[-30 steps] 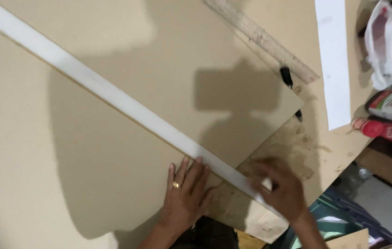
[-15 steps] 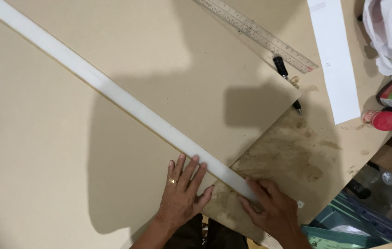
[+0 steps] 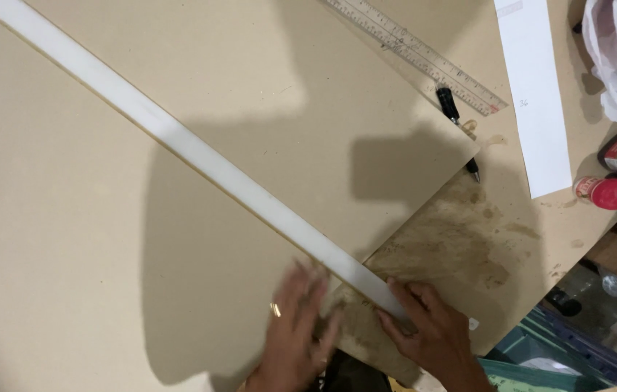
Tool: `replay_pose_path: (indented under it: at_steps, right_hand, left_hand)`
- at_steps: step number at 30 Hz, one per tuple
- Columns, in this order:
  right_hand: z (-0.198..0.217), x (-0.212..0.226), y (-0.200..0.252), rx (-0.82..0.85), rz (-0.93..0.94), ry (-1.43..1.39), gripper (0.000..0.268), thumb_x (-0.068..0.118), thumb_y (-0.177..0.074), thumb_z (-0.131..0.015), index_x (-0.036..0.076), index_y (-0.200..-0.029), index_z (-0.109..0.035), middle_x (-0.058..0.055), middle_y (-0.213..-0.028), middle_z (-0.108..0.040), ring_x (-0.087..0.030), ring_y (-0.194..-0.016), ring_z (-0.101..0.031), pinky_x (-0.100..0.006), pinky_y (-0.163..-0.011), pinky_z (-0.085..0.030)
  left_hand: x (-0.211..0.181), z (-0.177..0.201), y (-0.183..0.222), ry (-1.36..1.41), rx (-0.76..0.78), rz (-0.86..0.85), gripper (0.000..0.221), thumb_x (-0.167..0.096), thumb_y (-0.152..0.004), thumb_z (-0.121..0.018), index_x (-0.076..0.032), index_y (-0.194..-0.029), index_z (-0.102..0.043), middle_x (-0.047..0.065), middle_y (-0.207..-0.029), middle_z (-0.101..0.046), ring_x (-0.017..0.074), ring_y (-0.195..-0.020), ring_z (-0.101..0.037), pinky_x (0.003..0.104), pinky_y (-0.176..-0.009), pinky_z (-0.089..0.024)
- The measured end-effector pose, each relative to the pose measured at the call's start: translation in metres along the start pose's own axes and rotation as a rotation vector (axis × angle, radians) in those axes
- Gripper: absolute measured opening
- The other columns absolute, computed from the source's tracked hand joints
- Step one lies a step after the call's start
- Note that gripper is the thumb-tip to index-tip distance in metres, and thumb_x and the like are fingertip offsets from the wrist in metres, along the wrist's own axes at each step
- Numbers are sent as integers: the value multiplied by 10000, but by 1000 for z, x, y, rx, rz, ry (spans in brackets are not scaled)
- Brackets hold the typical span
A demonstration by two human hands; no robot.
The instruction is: The person is aligning a long white guide on a large board, securing it with a binder clip, and marking the board.
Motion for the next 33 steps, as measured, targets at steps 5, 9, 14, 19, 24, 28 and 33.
replay_pose_path:
  at_steps: [5,9,14,19,24,28,33]
  right_hand:
    - [2,3,-1,-13,26,30,475,394,-826,-858,166,-1220,-721,9,-1018,-667,-105,-801,-671,-270,-558,-523]
    - [0,2,0,4,38,15,492,390,-839,-843,151,-1246,-706,1,-1027,-672,-114,-831,-686,-270,-562,-528]
    - [-3,2,6,32,-4,8,477,365,-830,-844,153,-1233,-702,-20,-1076,-677,-130,-833,-692,-281,-554,-536]
    - [-3,3,7,11,-11,4,507,363,-827,-858,173,-1268,-693,3,-1076,-671,-105,-814,-692,-270,-513,-520]
    - [-3,4,5,-24,7,10,482,351,-829,-855,163,-1247,-703,-4,-1082,-673,-119,-875,-703,-279,-578,-546]
    - [-4,4,7,-19,-4,8,476,362,-833,-852,163,-1242,-711,-1,-1070,-664,-103,-835,-692,-259,-529,-533]
    - [-5,2,8,-13,37,6,500,345,-837,-856,137,-1262,-692,-15,-1061,-655,-113,-863,-688,-260,-519,-545]
  left_hand:
    - [-22,-113,123,1314,-271,1350,670,227,-705,-840,117,-1341,-659,229,-1098,-819,267,-1011,-804,332,-913,-613]
    - [-54,-35,16,1654,-652,1848,659,141,-873,-547,21,-1520,-512,221,-1519,-611,402,-1331,-593,477,-1066,-467]
    - [-71,-9,-31,1746,-665,1989,431,-156,-920,-586,-162,-1350,-574,49,-1530,-636,317,-1478,-524,386,-1171,-401]
    - [-75,-4,-45,1748,-707,1985,496,-221,-889,-603,-84,-1366,-587,108,-1509,-636,307,-1418,-558,419,-1184,-413]
    - [-69,-12,-21,1694,-799,1944,487,-149,-859,-628,9,-1318,-594,248,-1463,-641,362,-1375,-580,434,-1192,-420]
    - [-66,-18,0,1738,-852,1907,313,-183,-915,-613,-103,-1217,-599,146,-1456,-668,326,-1401,-588,419,-1165,-439]
    - [-62,-35,12,1869,-926,1865,212,-134,-904,-631,-137,-1115,-631,182,-1492,-662,338,-1398,-596,437,-1162,-444]
Point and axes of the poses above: each hand's wrist, its own y-axis away from the middle knuckle, its own z-axis out of the back of the hand, x = y × z, the point moved 2 cm from there along -y, towards the middle knuckle
